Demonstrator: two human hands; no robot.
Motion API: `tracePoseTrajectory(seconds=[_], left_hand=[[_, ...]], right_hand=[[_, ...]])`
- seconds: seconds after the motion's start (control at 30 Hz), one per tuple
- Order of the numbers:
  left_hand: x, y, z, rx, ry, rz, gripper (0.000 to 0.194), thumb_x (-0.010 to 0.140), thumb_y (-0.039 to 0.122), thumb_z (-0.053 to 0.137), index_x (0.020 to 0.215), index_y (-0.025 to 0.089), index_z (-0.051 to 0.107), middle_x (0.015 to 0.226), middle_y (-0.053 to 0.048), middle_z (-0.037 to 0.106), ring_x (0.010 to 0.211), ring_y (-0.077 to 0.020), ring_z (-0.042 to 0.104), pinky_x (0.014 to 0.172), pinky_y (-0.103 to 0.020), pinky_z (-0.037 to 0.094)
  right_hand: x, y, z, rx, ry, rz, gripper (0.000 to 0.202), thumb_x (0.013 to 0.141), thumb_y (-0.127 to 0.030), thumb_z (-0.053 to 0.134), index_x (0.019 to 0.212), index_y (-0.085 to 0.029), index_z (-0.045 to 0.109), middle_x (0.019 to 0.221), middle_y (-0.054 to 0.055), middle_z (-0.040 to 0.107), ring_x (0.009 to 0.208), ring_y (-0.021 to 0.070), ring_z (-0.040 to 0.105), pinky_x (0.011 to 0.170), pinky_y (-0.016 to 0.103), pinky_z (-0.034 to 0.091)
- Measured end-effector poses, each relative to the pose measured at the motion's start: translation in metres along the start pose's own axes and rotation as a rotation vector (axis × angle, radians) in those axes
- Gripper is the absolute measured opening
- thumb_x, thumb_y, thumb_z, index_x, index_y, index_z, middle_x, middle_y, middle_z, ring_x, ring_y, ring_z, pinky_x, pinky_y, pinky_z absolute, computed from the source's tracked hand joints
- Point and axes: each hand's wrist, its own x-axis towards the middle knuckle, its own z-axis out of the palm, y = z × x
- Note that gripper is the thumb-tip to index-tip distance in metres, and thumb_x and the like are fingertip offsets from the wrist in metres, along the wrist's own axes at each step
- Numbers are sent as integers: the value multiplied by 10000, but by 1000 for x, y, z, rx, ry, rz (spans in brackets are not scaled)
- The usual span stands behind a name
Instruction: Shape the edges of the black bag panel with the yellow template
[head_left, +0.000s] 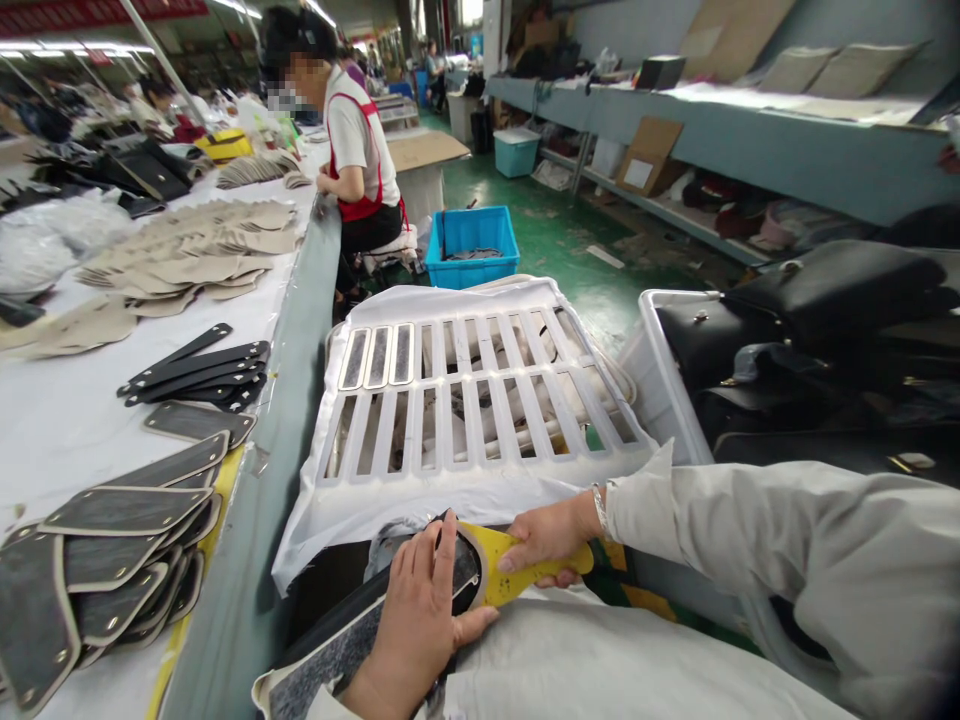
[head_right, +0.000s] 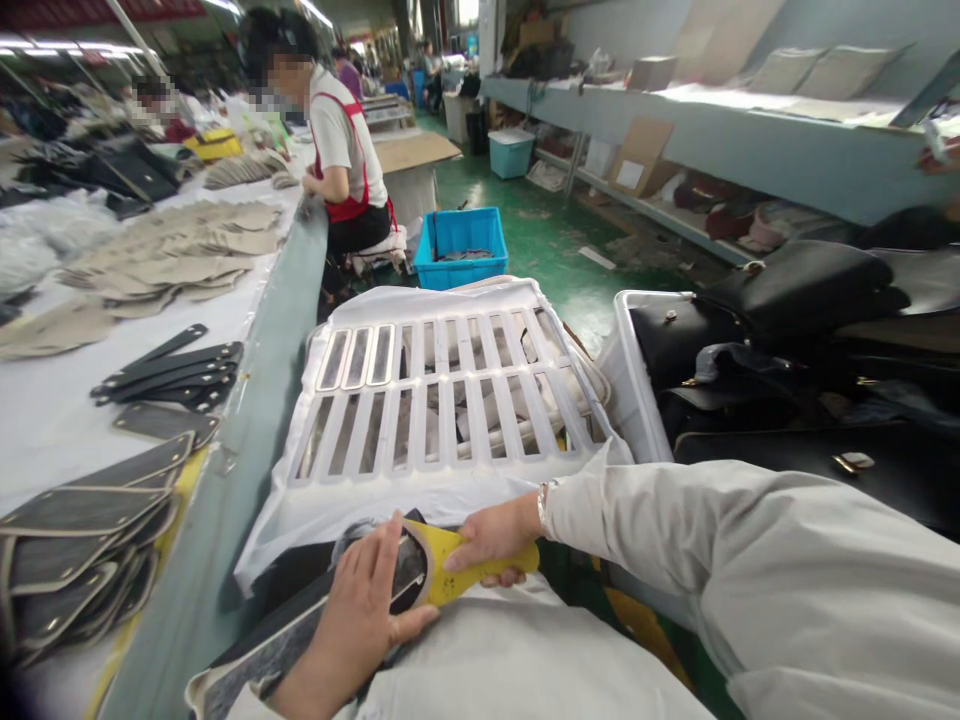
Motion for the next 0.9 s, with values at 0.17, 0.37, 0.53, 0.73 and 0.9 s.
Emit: tracePoseTrajectory(seconds=[0.17, 0.37, 0.53, 0.73, 0.9], left_hand=[[-1, 2, 0, 7, -2, -19, 1042, 699, 607, 653, 1447, 79, 157, 1222, -197, 503, 1090, -323, 484, 936, -453, 390], [1, 5, 1, 36, -15, -48, 997, 704, 583, 661, 1429, 67, 212, 1177, -188, 516, 1068, -323, 489, 933, -455, 400], [4, 7, 0, 15, -12, -103, 873, 810, 465, 601, 1445, 71, 149, 1067, -152, 553, 979, -282, 525, 870, -426, 446], [2, 9, -7, -44, -19, -73, 982, 720, 433, 692, 1448, 97, 127, 1147, -164, 532, 1046, -304, 506, 919, -454, 419], [-2, 8, -7, -80, -18, -72, 1018, 670, 374, 705, 1448, 106, 105, 1283, -186, 478, 1167, -329, 455, 979, -485, 372]], right_hand=[[0, -13, -10, -69, -50, 27, 409, 818, -553, 541, 722, -160, 481, 490, -58, 481, 352, 84, 438, 342, 211, 395], [9, -18, -25, -140, -124, -2, 480, 741, -638, 583, 712, -171, 480, 498, -65, 488, 373, 86, 448, 365, 221, 413], [19, -33, -23, -164, -53, -32, 422, 800, -572, 552, 710, -166, 481, 493, -58, 500, 366, 88, 453, 361, 214, 404], [0, -40, -4, -210, 120, -58, 315, 871, -444, 493, 708, -175, 481, 506, -47, 494, 365, 85, 439, 356, 207, 377], [-17, -11, 32, -23, 585, -437, 339, 862, -464, 478, 698, -167, 486, 577, -14, 543, 454, 90, 503, 465, 219, 402]])
